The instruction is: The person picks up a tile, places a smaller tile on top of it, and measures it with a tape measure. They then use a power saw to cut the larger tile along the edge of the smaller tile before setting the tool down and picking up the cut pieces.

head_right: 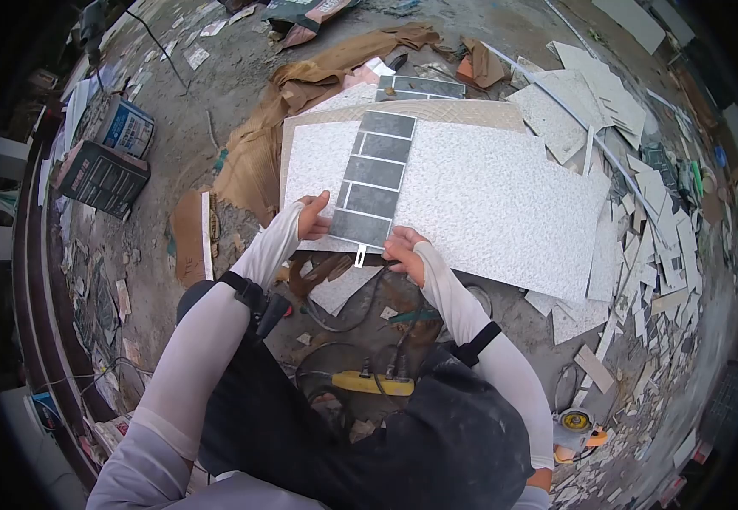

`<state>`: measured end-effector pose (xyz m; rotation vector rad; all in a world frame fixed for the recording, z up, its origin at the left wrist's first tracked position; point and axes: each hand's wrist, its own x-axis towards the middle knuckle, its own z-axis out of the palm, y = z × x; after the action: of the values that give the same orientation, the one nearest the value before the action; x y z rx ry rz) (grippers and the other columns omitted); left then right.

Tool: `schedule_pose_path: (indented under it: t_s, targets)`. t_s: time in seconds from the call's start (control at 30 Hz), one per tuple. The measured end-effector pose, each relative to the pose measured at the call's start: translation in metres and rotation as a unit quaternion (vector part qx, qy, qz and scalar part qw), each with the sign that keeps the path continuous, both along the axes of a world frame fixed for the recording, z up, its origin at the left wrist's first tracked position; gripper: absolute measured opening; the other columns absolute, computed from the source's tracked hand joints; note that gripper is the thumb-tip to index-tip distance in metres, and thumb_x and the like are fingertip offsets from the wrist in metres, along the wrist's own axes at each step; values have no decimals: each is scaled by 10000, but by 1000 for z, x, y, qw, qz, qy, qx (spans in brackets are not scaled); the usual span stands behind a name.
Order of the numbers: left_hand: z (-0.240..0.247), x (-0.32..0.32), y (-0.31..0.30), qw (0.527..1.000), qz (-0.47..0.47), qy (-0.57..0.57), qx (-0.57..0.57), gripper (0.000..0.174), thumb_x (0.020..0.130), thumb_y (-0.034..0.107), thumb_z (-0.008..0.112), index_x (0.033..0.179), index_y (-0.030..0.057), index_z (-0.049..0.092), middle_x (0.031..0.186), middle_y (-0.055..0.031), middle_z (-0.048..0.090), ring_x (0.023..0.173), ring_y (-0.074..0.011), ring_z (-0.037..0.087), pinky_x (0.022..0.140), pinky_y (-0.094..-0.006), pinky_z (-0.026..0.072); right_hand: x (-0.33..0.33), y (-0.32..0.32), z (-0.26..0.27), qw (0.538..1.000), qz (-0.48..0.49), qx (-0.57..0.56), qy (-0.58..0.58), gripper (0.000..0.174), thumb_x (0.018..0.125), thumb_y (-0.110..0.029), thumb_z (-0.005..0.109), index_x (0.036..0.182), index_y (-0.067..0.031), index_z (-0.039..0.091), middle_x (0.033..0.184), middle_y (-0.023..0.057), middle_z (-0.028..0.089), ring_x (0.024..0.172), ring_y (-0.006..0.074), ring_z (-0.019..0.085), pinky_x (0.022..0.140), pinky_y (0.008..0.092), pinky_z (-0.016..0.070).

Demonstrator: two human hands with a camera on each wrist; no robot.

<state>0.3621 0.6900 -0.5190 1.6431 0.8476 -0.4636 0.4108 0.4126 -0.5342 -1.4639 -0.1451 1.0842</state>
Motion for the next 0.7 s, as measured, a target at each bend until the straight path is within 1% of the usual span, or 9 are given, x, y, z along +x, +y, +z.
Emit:
schedule_pose_path:
  t_s: [0.03, 0.1, 0.13, 0.33, 0.4, 0.43, 0.5, 0.53, 0.7]
  targets:
    - [-2, 1, 1, 1000, 0, 0, 1, 904, 934, 667, 440, 1426, -82, 316, 1201, -311, 608, 1045, -343, 660, 889, -402, 554, -1, 0, 0, 1000, -2, 0, 3, 692, 972, -396, 586, 1451, 39, 339, 1305, 146, 549, 1112, 213, 605, 876, 300, 506]
    - [-4, 2, 2, 1000, 13, 0, -7, 919, 906, 676, 498, 1441, -47, 307, 1101, -283, 647, 939, -304, 680, 813, -399, 560, 0, 1, 1, 1000, -4, 3, 8, 694, 971, -392, 587, 1451, 43, 338, 1305, 148, 548, 1114, 213, 606, 876, 300, 506]
    - [-4, 2, 2, 1000, 12, 1, -6, 919, 906, 676, 498, 1441, -47, 307, 1101, -283, 647, 939, -304, 680, 813, -399, 560, 1, 0, 1, 1000, 3, 6, 4, 691, 972, -384, 586, 1452, 45, 335, 1311, 152, 547, 1115, 214, 607, 876, 300, 507]
    - [-3, 5, 4, 1000, -4, 7, 3, 919, 920, 669, 474, 1420, -87, 324, 1134, -296, 634, 981, -319, 674, 839, -395, 561, 3, 1, 0, 1000, 6, 6, -2, 662, 976, -343, 580, 1455, 43, 334, 1345, 169, 539, 1116, 218, 609, 881, 302, 508]
    - [0, 4, 3, 999, -26, 19, 2, 927, 932, 674, 437, 1459, -70, 275, 1257, -332, 561, 1103, -366, 634, 943, -419, 531, 2, -2, 0, 1000, 2, -2, -6, 654, 977, -333, 579, 1455, 41, 335, 1354, 173, 536, 1114, 218, 609, 884, 303, 507]
    - [1, 4, 1, 999, -30, 16, 1, 927, 932, 674, 437, 1459, -70, 275, 1257, -332, 561, 1103, -366, 634, 943, -419, 531, 2, -2, -1, 1000, 2, 3, 1, 663, 966, -340, 592, 1460, 23, 338, 1385, 181, 518, 1104, 206, 609, 880, 310, 501]
    - [3, 2, -1, 1000, -13, 8, 23, 922, 928, 673, 451, 1416, -100, 329, 1173, -310, 618, 1035, -341, 664, 884, -400, 554, 2, -1, -2, 1000, -1, 11, 5, 673, 956, -348, 605, 1464, 6, 341, 1416, 189, 500, 1094, 194, 609, 876, 318, 495]
    - [4, 1, -1, 1000, -13, 4, 17, 918, 930, 671, 448, 1422, -94, 324, 1194, -315, 606, 1060, -348, 653, 904, -404, 547, 2, -1, -3, 1000, -1, 14, 11, 678, 957, -348, 605, 1467, 6, 335, 1422, 189, 494, 1097, 196, 608, 878, 317, 494]
    - [5, -1, -3, 1000, -10, -2, 6, 918, 929, 670, 456, 1434, -84, 313, 1223, -318, 588, 1081, -352, 641, 925, -409, 536, 2, -3, -4, 999, 0, 26, 26, 694, 960, -343, 604, 1478, 15, 311, 1448, 203, 470, 1110, 215, 608, 886, 325, 491]
